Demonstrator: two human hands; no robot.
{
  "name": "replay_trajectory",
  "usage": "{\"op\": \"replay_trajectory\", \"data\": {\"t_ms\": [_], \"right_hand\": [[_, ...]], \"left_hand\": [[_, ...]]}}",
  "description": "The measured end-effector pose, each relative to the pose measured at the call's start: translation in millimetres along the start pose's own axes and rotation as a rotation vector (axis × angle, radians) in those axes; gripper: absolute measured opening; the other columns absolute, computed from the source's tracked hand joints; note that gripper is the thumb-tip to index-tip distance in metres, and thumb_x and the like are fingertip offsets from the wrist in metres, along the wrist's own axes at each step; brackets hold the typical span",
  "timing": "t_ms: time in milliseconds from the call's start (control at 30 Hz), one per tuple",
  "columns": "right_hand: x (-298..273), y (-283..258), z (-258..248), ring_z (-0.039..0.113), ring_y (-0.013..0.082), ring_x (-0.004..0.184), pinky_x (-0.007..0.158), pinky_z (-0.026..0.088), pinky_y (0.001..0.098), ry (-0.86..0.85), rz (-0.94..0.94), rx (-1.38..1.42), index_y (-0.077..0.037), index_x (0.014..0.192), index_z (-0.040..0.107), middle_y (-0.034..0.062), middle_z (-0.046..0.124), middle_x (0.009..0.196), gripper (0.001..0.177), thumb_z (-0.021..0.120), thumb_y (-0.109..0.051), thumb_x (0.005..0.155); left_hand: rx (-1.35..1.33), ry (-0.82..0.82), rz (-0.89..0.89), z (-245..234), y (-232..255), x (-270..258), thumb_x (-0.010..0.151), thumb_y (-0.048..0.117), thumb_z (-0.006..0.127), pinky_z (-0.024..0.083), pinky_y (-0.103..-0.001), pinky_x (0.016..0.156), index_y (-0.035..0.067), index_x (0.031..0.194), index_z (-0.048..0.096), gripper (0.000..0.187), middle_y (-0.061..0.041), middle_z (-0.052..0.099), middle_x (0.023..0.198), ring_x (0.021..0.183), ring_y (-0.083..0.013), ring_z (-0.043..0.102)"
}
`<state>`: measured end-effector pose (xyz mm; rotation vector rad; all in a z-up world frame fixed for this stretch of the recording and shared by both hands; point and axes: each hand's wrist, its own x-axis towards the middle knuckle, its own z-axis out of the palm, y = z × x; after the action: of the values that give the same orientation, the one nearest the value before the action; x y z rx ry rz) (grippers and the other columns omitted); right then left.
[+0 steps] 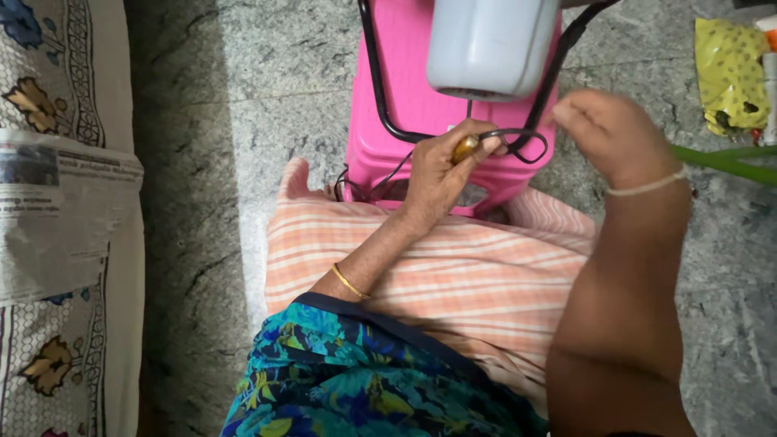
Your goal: The person uses a screwdriver to loosen screws on the front grill of a small electric fan. They then remove the front grill and set it aside, exposing the fan blades and motor housing.
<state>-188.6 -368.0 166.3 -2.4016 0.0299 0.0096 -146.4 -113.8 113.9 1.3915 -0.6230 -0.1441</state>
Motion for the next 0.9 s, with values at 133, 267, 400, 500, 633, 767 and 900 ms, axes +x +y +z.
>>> {"op": "replay_trajectory", "data": {"t_ms": [133, 267, 400, 500, 633, 767, 900], "right_hand": [[-13.1, -10.4, 3.9, 0.065, 0.0214, 0.088, 0.077, 0.053, 0.0330, -0.206, -0.143, 0.232, -0.004, 0.124, 0.071, 0.0139, 0.071, 0.101, 0.037, 0.069, -0.025, 0.094], [-15.9, -16.1, 14.6, 0.069, 0.0197, 0.093, 0.085, 0.054, 0.0322, -0.129, -0.296, 0.171, -0.003, 0.109, 0.071, 0.0111, 0.072, 0.102, 0.024, 0.066, -0.023, 0.097], [-21.8, -6.6, 3.1, 0.058, 0.0284, 0.071, 0.074, 0.046, 0.0432, 0.181, -0.016, -0.167, -0.005, 0.102, 0.076, 0.0165, 0.059, 0.077, 0.022, 0.067, -0.025, 0.108], [-19.8, 11.0, -2.1, 0.059, 0.0314, 0.073, 0.075, 0.045, 0.0460, 0.327, -0.003, -0.237, -0.006, 0.098, 0.076, 0.0170, 0.060, 0.077, 0.025, 0.065, -0.022, 0.113], [-4.6, 42.4, 2.3, 0.063, 0.0335, 0.082, 0.077, 0.047, 0.0457, 0.492, -0.156, -0.443, -0.004, 0.092, 0.074, 0.0165, 0.066, 0.087, 0.020, 0.061, -0.011, 0.106], [-10.1, 84.4, -11.6, 0.064, 0.0303, 0.085, 0.078, 0.049, 0.0439, 0.652, -0.155, -0.429, -0.002, 0.091, 0.070, 0.0147, 0.068, 0.088, 0.019, 0.058, -0.008, 0.104], [-15.7, 122.9, -21.8, 0.056, 0.0196, 0.076, 0.070, 0.047, 0.0307, 0.771, -0.043, 0.159, -0.004, 0.095, 0.064, 0.0069, 0.064, 0.090, 0.026, 0.056, -0.020, 0.113]], "left_hand": [[-0.182, 0.054, -0.058, 6.6, -2.8, 2.7, 0.107, 0.016, 0.063, 0.060, -0.026, 0.087, 0.003, 0.116, 0.068, 0.016, -0.005, 0.076, 0.097, 0.095, -0.0100, 0.073], [-0.118, 0.098, -0.002, 10.9, 4.6, 5.2, 0.108, 0.013, 0.066, 0.060, -0.026, 0.090, 0.004, 0.119, 0.068, 0.014, -0.006, 0.078, 0.105, 0.100, -0.0114, 0.074], [0.210, 0.091, 0.321, 8.3, 15.0, -5.1, 0.103, 0.009, 0.066, 0.060, -0.026, 0.094, 0.008, 0.135, 0.061, 0.032, -0.009, 0.066, 0.134, 0.111, -0.0154, 0.072], [0.509, -0.105, 0.548, 6.2, 11.2, -13.6, 0.091, 0.014, 0.071, 0.062, -0.029, 0.081, 0.013, 0.133, 0.064, 0.042, -0.009, 0.064, 0.127, 0.096, -0.0146, 0.075], [0.898, -0.250, 0.719, 7.6, -7.6, -10.7, 0.096, 0.021, 0.070, 0.058, -0.036, 0.070, 0.012, 0.120, 0.066, 0.026, -0.002, 0.065, 0.095, 0.082, -0.0181, 0.071], [0.939, -0.192, 0.602, -0.1, -27.5, -10.3, 0.089, 0.025, 0.070, 0.055, -0.037, 0.064, 0.010, 0.112, 0.066, 0.028, -0.005, 0.066, 0.092, 0.074, -0.0212, 0.068], [0.918, -0.220, 0.605, 17.7, -37.4, -12.9, 0.094, 0.018, 0.066, 0.056, -0.035, 0.067, 0.010, 0.126, 0.062, 0.034, -0.002, 0.066, 0.096, 0.077, -0.0181, 0.069]]}}
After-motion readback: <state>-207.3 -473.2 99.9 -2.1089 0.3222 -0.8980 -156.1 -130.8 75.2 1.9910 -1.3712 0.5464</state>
